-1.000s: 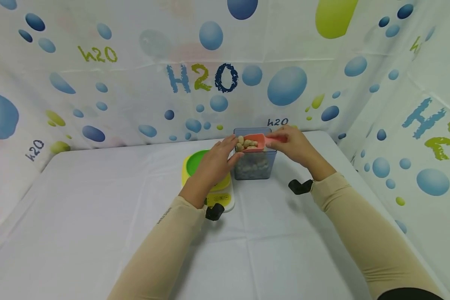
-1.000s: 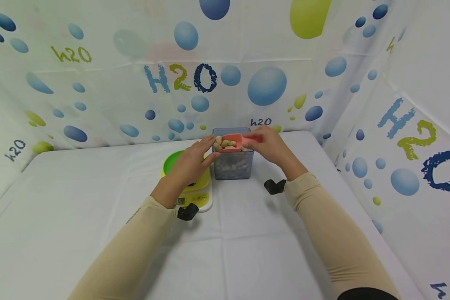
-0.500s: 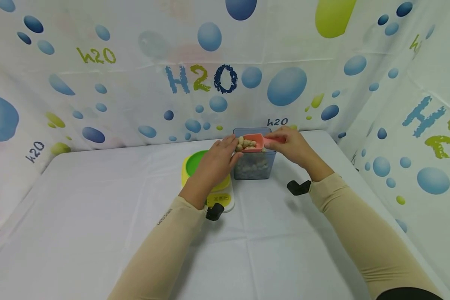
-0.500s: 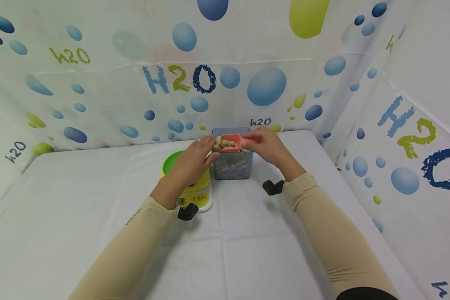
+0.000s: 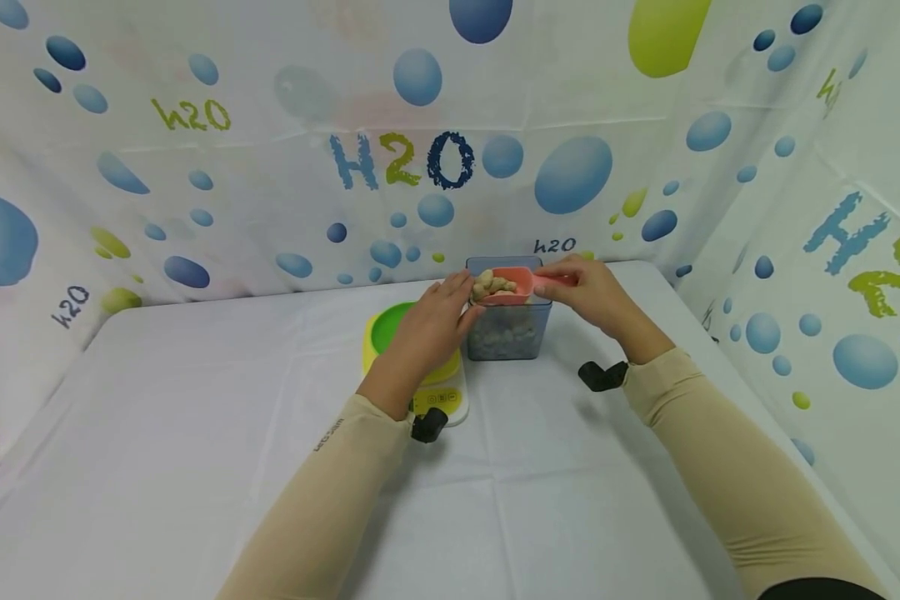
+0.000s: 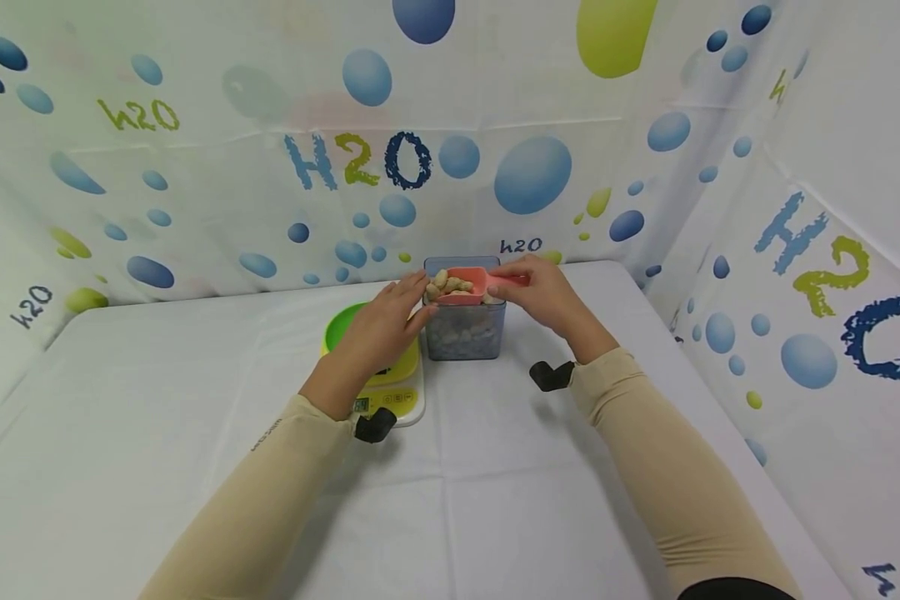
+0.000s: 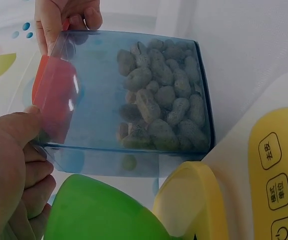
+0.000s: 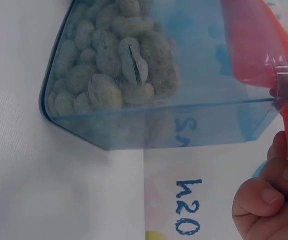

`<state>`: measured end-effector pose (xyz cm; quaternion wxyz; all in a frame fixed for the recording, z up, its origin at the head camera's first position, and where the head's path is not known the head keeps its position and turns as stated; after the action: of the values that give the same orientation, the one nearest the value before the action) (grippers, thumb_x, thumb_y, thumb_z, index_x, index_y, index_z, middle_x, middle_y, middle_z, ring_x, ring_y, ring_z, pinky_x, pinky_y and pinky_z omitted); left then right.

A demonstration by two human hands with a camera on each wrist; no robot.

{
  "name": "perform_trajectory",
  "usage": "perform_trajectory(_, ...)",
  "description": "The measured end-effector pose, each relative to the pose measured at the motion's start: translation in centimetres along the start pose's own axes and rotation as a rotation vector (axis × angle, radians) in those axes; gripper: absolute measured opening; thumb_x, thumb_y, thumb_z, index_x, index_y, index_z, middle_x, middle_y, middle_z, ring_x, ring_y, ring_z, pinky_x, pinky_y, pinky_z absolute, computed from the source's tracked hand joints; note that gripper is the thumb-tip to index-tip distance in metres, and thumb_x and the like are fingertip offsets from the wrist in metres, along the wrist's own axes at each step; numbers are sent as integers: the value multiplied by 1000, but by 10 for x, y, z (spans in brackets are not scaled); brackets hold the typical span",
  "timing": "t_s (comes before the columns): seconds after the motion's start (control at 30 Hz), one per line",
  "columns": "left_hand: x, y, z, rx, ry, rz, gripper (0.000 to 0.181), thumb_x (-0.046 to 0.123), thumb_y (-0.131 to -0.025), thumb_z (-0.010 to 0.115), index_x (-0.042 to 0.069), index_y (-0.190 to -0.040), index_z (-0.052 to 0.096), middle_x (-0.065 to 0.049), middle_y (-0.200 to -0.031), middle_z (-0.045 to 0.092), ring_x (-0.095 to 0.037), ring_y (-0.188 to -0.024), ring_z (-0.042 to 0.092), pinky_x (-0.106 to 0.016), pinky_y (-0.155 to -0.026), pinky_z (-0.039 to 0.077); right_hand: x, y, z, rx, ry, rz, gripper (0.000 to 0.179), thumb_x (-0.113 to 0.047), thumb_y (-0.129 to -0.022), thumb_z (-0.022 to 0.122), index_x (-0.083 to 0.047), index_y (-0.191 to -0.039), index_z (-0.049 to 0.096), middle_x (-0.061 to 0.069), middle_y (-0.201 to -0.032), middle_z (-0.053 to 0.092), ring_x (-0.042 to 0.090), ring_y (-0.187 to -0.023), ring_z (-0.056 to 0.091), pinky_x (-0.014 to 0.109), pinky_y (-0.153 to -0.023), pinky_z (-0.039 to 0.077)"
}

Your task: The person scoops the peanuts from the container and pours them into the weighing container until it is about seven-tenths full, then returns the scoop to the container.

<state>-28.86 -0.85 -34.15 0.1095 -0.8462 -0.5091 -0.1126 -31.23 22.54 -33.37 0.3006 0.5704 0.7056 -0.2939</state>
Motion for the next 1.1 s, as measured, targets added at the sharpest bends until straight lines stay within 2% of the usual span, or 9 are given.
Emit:
perform_trajectory(0.23, -1, 1, 0, 6, 59, -3, 62, 42, -105, 43, 14, -157, 25, -1, -165, 19, -20, -153, 16, -42, -123, 19, 3, 1, -4, 5, -27, 7, 50, -45, -89, 70, -15, -129, 67, 6, -125, 57, 24, -115, 49, 44, -92, 52)
perform_trajectory(0.7, -4, 2, 1, 14, 95, -6, 64, 43, -105, 42, 13, -158, 23, -1, -165, 17, -18, -153, 14, -40, -125, 15, 6, 5, -9, 30, -49, 17, 51, -47, -89, 69, -15, -128, 67, 5, -123, 57, 24, -111, 51, 41, -89, 52)
perform_trajectory(0.9, -12, 11, -6, 38, 121, -3, 65, 44, -104, 42, 12, -158, 22, -3, -165, 18, -19, -153, 14, -41, -125, 13, -2, 5, -11, 35, -35, 10, 50, -46, -90, 68, -16, -130, 66, 6, -117, 59, 23, -107, 51, 37, -86, 50)
perform_trajectory(1.1, -32, 30, -15, 70, 124, -52, 66, 46, -104, 43, 17, -159, 20, 1, -166, 15, -22, -153, 15, -44, -124, 18, -14, 7, -9, 42, -57, 9, 50, -45, -90, 69, -14, -131, 66, 8, -115, 58, 23, -105, 50, 36, -84, 48)
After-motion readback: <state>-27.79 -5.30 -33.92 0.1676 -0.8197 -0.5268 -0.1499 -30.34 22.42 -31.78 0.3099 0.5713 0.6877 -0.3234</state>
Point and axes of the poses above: each hand's wrist, its own y-axis away from the middle knuckle, its own z-axis out of the palm, x = y × z, the point moved 4 cm from there along -y, towards the middle knuckle
